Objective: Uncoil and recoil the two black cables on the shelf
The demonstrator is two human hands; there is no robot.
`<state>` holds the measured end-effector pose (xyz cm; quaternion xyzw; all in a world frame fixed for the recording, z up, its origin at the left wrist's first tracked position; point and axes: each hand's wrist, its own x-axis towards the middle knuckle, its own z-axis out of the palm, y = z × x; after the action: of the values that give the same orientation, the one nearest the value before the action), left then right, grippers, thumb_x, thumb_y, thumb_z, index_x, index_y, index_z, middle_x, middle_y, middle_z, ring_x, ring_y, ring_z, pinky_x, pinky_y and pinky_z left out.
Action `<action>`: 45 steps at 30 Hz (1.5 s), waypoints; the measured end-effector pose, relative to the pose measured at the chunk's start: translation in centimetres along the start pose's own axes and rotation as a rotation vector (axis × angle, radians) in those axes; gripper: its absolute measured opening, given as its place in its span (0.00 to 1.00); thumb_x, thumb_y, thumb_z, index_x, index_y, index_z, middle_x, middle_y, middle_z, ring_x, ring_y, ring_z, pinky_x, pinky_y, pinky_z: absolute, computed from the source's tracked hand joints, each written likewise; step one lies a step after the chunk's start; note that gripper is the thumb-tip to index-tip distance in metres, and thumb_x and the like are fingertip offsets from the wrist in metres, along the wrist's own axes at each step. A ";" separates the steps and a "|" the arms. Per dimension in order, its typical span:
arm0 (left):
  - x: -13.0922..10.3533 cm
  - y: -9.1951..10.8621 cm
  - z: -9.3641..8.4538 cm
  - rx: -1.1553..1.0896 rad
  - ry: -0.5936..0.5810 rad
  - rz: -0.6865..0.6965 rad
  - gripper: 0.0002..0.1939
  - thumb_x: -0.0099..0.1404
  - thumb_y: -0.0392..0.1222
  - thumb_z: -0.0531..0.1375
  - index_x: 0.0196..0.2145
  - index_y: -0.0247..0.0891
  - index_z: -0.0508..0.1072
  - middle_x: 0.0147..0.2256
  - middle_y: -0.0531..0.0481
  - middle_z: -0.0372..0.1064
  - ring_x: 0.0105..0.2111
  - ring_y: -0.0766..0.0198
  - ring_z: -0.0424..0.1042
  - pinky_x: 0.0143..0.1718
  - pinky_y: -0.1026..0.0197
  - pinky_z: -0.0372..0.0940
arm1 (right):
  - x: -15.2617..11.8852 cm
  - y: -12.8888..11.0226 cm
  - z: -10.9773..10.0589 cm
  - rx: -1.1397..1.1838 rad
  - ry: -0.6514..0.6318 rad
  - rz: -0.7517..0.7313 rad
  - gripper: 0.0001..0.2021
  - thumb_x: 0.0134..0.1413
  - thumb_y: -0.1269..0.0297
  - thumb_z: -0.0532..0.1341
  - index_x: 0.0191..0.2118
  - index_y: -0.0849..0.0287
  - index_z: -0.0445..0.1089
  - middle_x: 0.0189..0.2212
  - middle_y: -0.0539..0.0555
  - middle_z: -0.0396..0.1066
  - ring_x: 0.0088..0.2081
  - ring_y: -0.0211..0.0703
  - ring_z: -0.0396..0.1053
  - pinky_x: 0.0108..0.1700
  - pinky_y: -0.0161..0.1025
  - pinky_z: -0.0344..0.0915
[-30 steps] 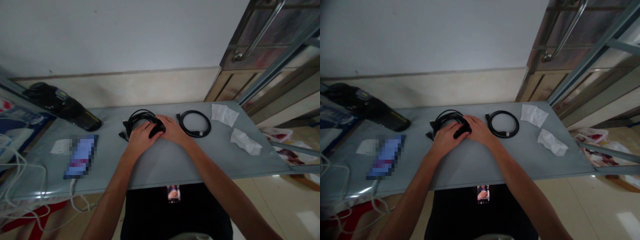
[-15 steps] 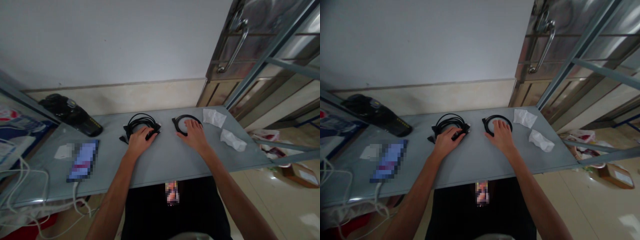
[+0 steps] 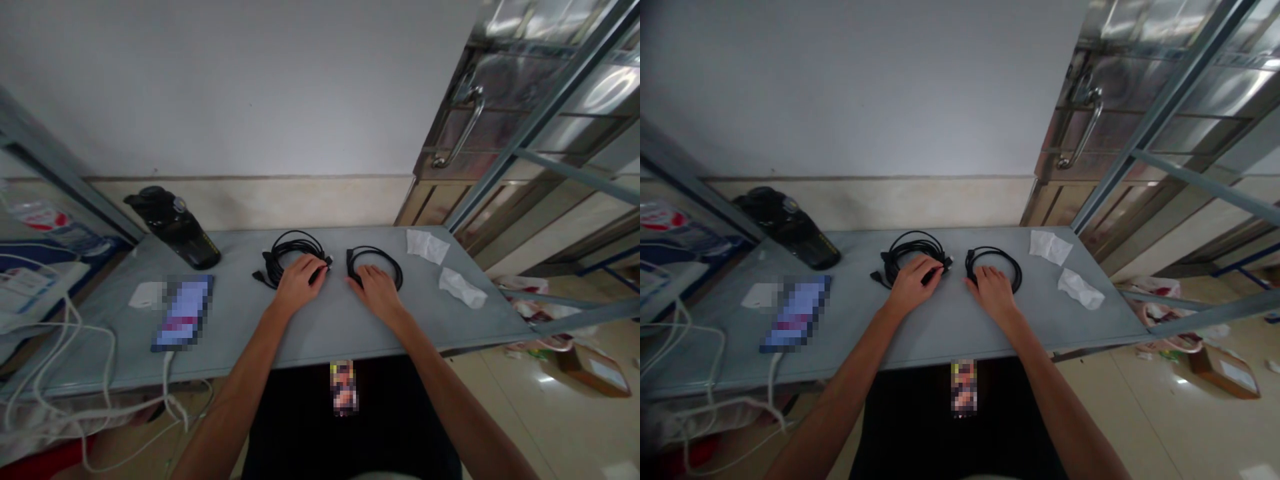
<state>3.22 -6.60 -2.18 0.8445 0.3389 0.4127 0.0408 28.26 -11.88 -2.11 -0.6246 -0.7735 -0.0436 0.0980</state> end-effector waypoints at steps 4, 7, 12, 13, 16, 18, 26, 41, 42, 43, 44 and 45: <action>0.0 0.1 0.2 -0.026 0.027 0.037 0.07 0.83 0.40 0.60 0.48 0.41 0.79 0.44 0.41 0.81 0.47 0.52 0.80 0.53 0.48 0.76 | -0.3 -1.3 0.1 -0.019 -0.024 -0.030 0.20 0.84 0.49 0.56 0.50 0.62 0.76 0.48 0.65 0.82 0.54 0.60 0.80 0.55 0.50 0.74; 0.0 0.0 0.5 -0.033 0.044 0.054 0.07 0.83 0.40 0.61 0.47 0.41 0.80 0.43 0.42 0.81 0.46 0.53 0.80 0.52 0.49 0.76 | -0.3 -1.7 0.2 -0.046 -0.025 -0.016 0.16 0.85 0.57 0.55 0.49 0.61 0.75 0.47 0.65 0.83 0.54 0.59 0.81 0.55 0.48 0.73; -0.2 0.2 1.3 -0.058 0.027 0.067 0.08 0.83 0.43 0.62 0.46 0.40 0.80 0.41 0.42 0.82 0.43 0.52 0.81 0.50 0.50 0.75 | -1.1 -1.1 -0.2 0.145 0.005 0.101 0.14 0.85 0.54 0.53 0.52 0.58 0.70 0.36 0.59 0.82 0.38 0.57 0.83 0.38 0.44 0.66; -0.2 0.5 1.4 -0.085 0.009 0.058 0.09 0.83 0.44 0.62 0.47 0.40 0.80 0.41 0.42 0.82 0.43 0.52 0.81 0.50 0.50 0.75 | -1.4 -1.0 -0.4 0.222 0.037 0.106 0.14 0.86 0.54 0.52 0.52 0.56 0.69 0.34 0.57 0.81 0.36 0.56 0.83 0.36 0.43 0.65; -0.2 1.7 1.6 -0.232 -0.042 -0.014 0.13 0.84 0.50 0.61 0.50 0.39 0.81 0.43 0.41 0.83 0.43 0.53 0.82 0.49 0.52 0.74 | -2.2 -0.8 -1.2 0.457 0.147 0.069 0.14 0.86 0.51 0.50 0.48 0.52 0.65 0.32 0.53 0.78 0.35 0.53 0.81 0.36 0.42 0.64; -0.1 2.6 1.6 -0.348 -0.080 -0.097 0.16 0.85 0.53 0.60 0.51 0.39 0.80 0.43 0.43 0.83 0.41 0.55 0.82 0.46 0.55 0.74 | -2.7 -1.0 -1.5 0.577 0.175 0.035 0.16 0.85 0.48 0.50 0.45 0.50 0.63 0.30 0.51 0.75 0.33 0.52 0.80 0.37 0.42 0.65; 0.3 3.4 2.6 -0.826 -0.201 -0.463 0.27 0.76 0.68 0.66 0.50 0.40 0.76 0.34 0.51 0.79 0.34 0.58 0.78 0.38 0.58 0.70 | -4.7 -1.9 0.0 0.814 0.186 -0.051 0.16 0.83 0.46 0.53 0.45 0.50 0.65 0.31 0.50 0.76 0.31 0.48 0.77 0.37 0.41 0.68; 0.9 2.3 2.5 -0.951 -0.150 -0.625 0.30 0.69 0.71 0.71 0.31 0.40 0.74 0.26 0.53 0.73 0.27 0.63 0.71 0.33 0.61 0.64 | -5.2 -2.1 0.2 0.862 0.167 -0.171 0.13 0.84 0.53 0.57 0.48 0.51 0.75 0.34 0.51 0.80 0.33 0.45 0.78 0.41 0.39 0.71; 0.9 2.3 2.5 -0.932 -0.150 -0.628 0.30 0.70 0.70 0.70 0.30 0.40 0.74 0.25 0.53 0.73 0.27 0.63 0.71 0.33 0.61 0.64 | -5.2 -2.1 0.3 0.838 0.163 -0.181 0.13 0.84 0.53 0.57 0.49 0.52 0.75 0.35 0.51 0.80 0.34 0.46 0.79 0.42 0.39 0.72; 0.9 2.2 2.4 -0.918 -0.154 -0.633 0.30 0.70 0.70 0.70 0.30 0.40 0.73 0.25 0.53 0.73 0.26 0.62 0.71 0.32 0.60 0.65 | -5.3 -2.2 0.4 0.808 0.160 -0.189 0.13 0.84 0.53 0.56 0.49 0.52 0.75 0.35 0.52 0.80 0.35 0.46 0.80 0.42 0.40 0.72; 0.9 2.2 2.3 -0.912 -0.157 -0.641 0.29 0.70 0.69 0.70 0.30 0.40 0.73 0.25 0.53 0.74 0.26 0.62 0.72 0.31 0.60 0.65 | -5.3 -2.3 0.5 0.778 0.161 -0.192 0.14 0.85 0.53 0.56 0.48 0.52 0.75 0.36 0.53 0.81 0.36 0.47 0.80 0.43 0.40 0.73; 0.9 2.1 2.2 -0.915 -0.159 -0.652 0.29 0.70 0.69 0.70 0.30 0.40 0.74 0.25 0.52 0.75 0.27 0.61 0.74 0.31 0.60 0.66 | -5.3 -2.3 0.7 0.756 0.173 -0.187 0.15 0.85 0.53 0.55 0.47 0.52 0.74 0.37 0.54 0.81 0.38 0.48 0.81 0.44 0.41 0.73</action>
<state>6.35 -7.24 -2.32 0.6208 0.3647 0.4186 0.5535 27.01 -17.32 -3.77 -0.4652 -0.7776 0.1830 0.3814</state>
